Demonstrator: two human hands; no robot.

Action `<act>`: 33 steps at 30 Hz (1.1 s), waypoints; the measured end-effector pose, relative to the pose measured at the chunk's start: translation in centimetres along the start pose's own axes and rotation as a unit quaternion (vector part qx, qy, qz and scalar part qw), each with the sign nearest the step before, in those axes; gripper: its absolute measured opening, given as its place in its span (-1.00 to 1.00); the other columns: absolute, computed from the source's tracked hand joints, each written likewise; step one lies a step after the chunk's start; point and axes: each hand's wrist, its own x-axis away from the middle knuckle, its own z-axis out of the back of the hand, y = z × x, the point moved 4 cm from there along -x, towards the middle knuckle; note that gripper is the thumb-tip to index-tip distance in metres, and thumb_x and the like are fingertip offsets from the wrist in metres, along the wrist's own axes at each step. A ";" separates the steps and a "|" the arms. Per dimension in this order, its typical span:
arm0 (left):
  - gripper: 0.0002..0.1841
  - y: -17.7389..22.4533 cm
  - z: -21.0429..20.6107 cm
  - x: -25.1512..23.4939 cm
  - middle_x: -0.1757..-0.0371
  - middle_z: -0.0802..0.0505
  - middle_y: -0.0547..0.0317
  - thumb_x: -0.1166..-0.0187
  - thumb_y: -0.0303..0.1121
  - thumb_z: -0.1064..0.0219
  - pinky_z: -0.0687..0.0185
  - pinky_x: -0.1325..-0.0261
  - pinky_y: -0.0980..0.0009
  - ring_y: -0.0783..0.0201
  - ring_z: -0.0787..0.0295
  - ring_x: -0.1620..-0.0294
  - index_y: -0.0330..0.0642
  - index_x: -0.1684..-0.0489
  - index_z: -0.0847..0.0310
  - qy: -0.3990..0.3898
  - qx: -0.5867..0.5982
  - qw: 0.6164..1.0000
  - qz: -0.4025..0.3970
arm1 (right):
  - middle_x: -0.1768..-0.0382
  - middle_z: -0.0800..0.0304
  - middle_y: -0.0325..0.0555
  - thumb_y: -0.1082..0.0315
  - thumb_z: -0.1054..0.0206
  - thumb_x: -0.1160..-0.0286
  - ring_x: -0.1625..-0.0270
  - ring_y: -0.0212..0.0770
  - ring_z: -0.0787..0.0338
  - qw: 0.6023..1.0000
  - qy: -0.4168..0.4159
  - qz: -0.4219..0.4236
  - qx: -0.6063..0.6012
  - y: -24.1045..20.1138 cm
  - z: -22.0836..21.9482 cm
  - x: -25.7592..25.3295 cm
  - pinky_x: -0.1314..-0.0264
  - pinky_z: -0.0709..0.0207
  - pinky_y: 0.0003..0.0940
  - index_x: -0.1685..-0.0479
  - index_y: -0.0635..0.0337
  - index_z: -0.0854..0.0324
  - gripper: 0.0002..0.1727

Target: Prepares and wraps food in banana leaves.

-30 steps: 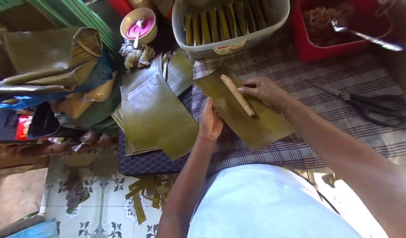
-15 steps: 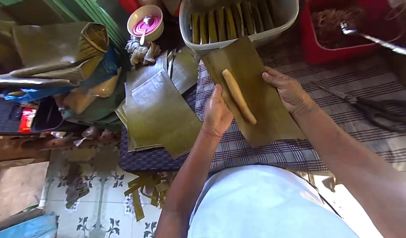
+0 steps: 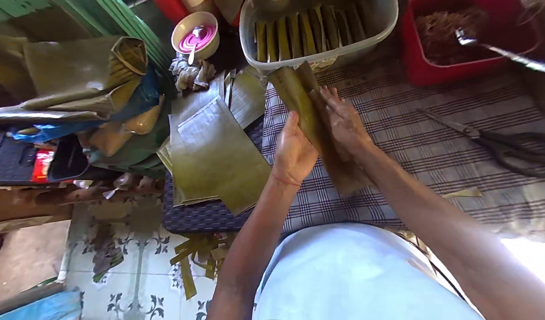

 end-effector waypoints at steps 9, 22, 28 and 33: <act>-0.51 -0.3 4.0 -2.3 -0.05 -0.82 0.19 -0.90 0.00 0.36 -0.73 -0.20 0.27 0.28 -0.79 -0.12 0.01 -0.22 -0.50 0.021 0.105 0.994 0.027 | -0.62 -0.55 -0.08 0.35 0.06 -0.86 -0.61 -0.33 -0.55 0.985 -0.068 -0.022 -0.159 -1.2 -1.1 1.6 -0.68 -0.37 -0.30 -0.68 0.16 -0.45 -0.51; -0.52 -3.6 1.8 0.2 0.13 -0.82 0.38 -0.87 0.12 0.29 -0.74 0.06 0.54 0.51 -0.81 0.10 0.14 -0.03 -0.56 0.062 0.100 0.992 0.054 | -0.76 -0.35 0.00 0.45 0.06 -0.80 -0.86 0.05 -0.18 0.994 -0.016 0.102 0.042 -2.7 -2.8 6.5 -0.91 0.12 0.02 -0.77 0.22 -0.32 -0.45; -0.46 -3.6 1.5 0.6 -0.34 -0.74 0.21 -0.87 0.13 0.32 -0.62 -0.41 0.19 0.27 -0.68 -0.38 0.08 -0.49 -0.42 0.024 0.061 0.998 0.022 | -0.79 -0.25 0.14 0.47 0.15 -0.84 -0.87 0.16 -0.12 0.998 -0.006 0.010 0.060 -0.3 -0.9 3.3 -0.93 0.20 0.06 -0.78 0.32 -0.25 -0.46; -0.49 -3.3 1.9 0.6 0.14 -0.83 0.39 -0.85 0.14 0.28 -0.73 0.10 0.55 0.52 -0.80 0.15 0.14 -0.09 -0.61 0.020 0.123 0.990 0.068 | -0.78 -0.33 -0.04 0.41 0.07 -0.83 -0.88 -0.02 -0.13 0.996 -0.034 0.080 -0.029 -4.3 -2.7 6.2 -0.93 0.17 0.01 -0.78 0.18 -0.32 -0.45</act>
